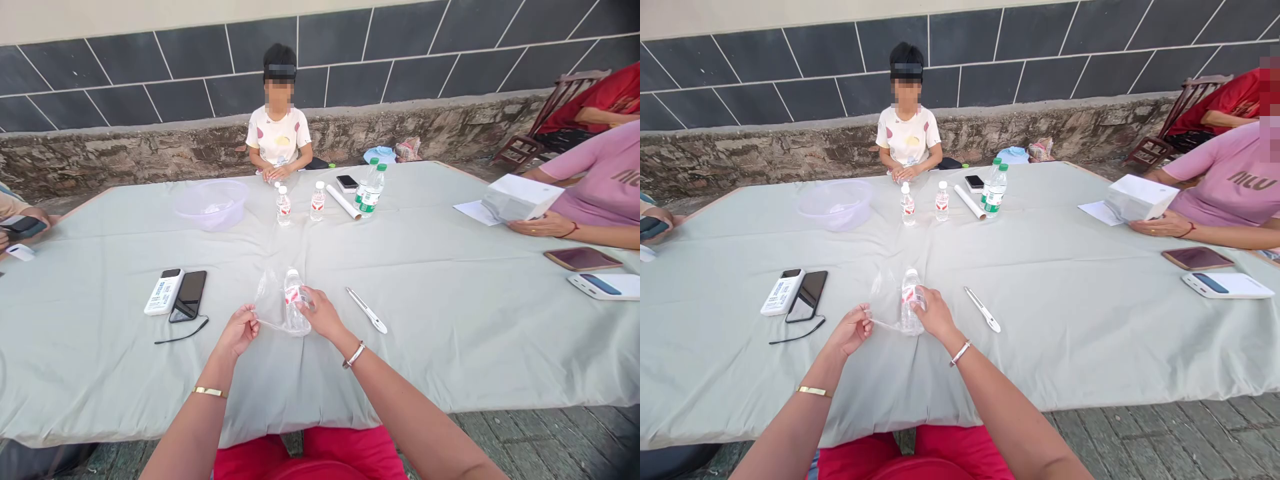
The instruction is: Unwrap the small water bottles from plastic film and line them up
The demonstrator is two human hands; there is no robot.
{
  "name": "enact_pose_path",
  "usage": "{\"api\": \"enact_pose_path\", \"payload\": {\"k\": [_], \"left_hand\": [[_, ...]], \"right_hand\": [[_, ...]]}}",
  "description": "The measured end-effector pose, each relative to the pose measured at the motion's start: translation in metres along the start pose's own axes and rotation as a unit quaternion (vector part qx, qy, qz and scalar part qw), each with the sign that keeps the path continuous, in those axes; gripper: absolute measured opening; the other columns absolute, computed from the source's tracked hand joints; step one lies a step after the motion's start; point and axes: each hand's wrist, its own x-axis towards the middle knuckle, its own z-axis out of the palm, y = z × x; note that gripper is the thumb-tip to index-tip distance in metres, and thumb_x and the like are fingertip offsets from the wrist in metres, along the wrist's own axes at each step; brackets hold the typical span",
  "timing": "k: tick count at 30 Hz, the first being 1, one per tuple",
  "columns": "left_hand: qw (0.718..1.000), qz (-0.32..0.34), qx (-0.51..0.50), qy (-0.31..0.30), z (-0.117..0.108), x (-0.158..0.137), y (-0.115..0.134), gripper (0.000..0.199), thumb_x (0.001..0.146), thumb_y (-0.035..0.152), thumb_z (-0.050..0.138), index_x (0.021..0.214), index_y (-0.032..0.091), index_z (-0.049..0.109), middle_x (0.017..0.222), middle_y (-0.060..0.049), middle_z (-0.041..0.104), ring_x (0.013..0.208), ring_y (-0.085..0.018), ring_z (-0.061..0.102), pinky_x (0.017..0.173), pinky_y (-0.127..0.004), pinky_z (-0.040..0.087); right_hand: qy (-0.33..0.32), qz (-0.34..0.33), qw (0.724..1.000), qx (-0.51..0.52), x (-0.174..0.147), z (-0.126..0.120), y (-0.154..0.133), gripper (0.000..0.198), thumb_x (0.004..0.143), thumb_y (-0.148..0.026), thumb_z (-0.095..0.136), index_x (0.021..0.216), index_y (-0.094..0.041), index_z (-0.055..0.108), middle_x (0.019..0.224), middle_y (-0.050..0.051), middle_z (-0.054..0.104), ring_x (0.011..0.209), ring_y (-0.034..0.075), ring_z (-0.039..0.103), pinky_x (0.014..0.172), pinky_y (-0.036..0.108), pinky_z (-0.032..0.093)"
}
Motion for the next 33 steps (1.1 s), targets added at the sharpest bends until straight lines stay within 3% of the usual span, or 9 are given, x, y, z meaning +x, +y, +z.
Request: {"api": "enact_pose_path", "payload": {"k": [5,8,11,14,20,25,27,30,33], "left_hand": [[0.993,-0.002,0.043,0.11,-0.011,-0.001,-0.007,0.026,0.067,0.025,0.064,0.088,0.021,0.047,0.059,0.008,0.048,0.049,-0.009,0.054,0.046,-0.022,0.045],[0.986,0.021,0.081,0.141,0.005,0.001,-0.015,0.04,0.069,0.04,0.07,0.099,0.022,0.05,0.072,0.004,0.055,0.057,-0.013,0.06,0.052,-0.029,0.051],[0.981,0.053,0.114,0.148,0.024,0.006,-0.022,0.042,0.066,0.041,0.074,0.096,0.019,0.054,0.065,0.006,0.051,0.05,-0.011,0.054,0.05,-0.027,0.048],[0.981,0.071,0.096,0.15,0.027,0.011,-0.024,0.028,0.073,0.043,0.063,0.082,0.018,0.055,0.052,0.01,0.038,0.04,-0.007,0.042,0.044,-0.022,0.04],[0.973,0.083,0.106,0.186,-0.013,0.009,-0.022,0.03,0.072,0.047,0.059,0.078,0.018,0.055,0.045,0.013,0.028,0.034,-0.004,0.022,0.034,-0.02,0.016],[0.969,0.073,0.144,0.185,-0.03,0.008,-0.023,0.028,0.071,0.045,0.06,0.077,0.018,0.058,0.042,0.013,0.028,0.034,-0.004,0.02,0.035,-0.019,0.014],[0.965,0.085,0.153,0.193,-0.032,0.009,-0.021,0.028,0.071,0.045,0.059,0.077,0.018,0.057,0.042,0.013,0.027,0.034,-0.004,0.02,0.035,-0.019,0.014],[0.958,0.107,0.163,0.209,-0.039,0.01,-0.014,0.029,0.07,0.046,0.059,0.077,0.018,0.057,0.043,0.013,0.024,0.036,-0.004,0.019,0.037,-0.019,0.014],[0.95,0.114,0.171,0.235,-0.057,0.007,-0.002,0.028,0.07,0.046,0.056,0.076,0.019,0.055,0.042,0.013,0.023,0.035,-0.005,0.019,0.037,-0.02,0.016]], "right_hand": [[0.02,-0.004,0.999,-0.03,-0.005,0.0,0.0,0.045,0.091,-0.034,0.039,0.135,-0.027,0.047,0.134,0.007,0.047,0.118,0.021,0.05,0.101,0.036,0.039],[0.018,0.015,0.996,-0.081,-0.008,0.005,-0.014,0.055,0.087,-0.048,0.047,0.137,-0.026,0.045,0.146,0.01,0.035,0.128,0.028,0.041,0.104,0.042,0.036],[0.006,0.037,0.993,-0.115,-0.009,0.008,-0.022,0.07,0.079,-0.053,0.058,0.141,-0.023,0.041,0.152,0.014,0.023,0.132,0.035,0.035,0.104,0.046,0.035],[0.001,0.041,0.994,-0.106,-0.007,0.003,-0.015,0.061,0.084,-0.046,0.053,0.141,-0.026,0.042,0.153,0.01,0.024,0.136,0.032,0.032,0.107,0.045,0.032],[0.008,0.043,0.995,-0.084,-0.006,-0.023,0.011,0.046,0.092,-0.03,0.036,0.136,-0.028,0.048,0.15,0.004,0.035,0.135,0.02,0.036,0.108,0.037,0.033],[0.064,0.021,0.984,-0.166,-0.007,-0.024,-0.003,0.047,0.093,-0.029,0.035,0.139,-0.026,0.045,0.153,0.007,0.028,0.135,0.023,0.035,0.109,0.039,0.031],[0.032,-0.013,0.978,-0.205,-0.004,-0.016,-0.014,0.047,0.091,-0.038,0.042,0.138,-0.028,0.046,0.155,0.008,0.021,0.14,0.026,0.025,0.111,0.047,0.024],[-0.024,-0.007,0.971,-0.236,0.002,-0.013,-0.018,0.05,0.084,-0.042,0.056,0.132,-0.033,0.051,0.157,0.005,0.016,0.143,0.031,0.013,0.11,0.057,0.016],[0.011,0.021,0.98,-0.196,0.006,-0.027,-0.005,0.047,0.086,-0.033,0.051,0.133,-0.03,0.051,0.156,0.006,0.02,0.139,0.029,0.025,0.11,0.049,0.025]]}}
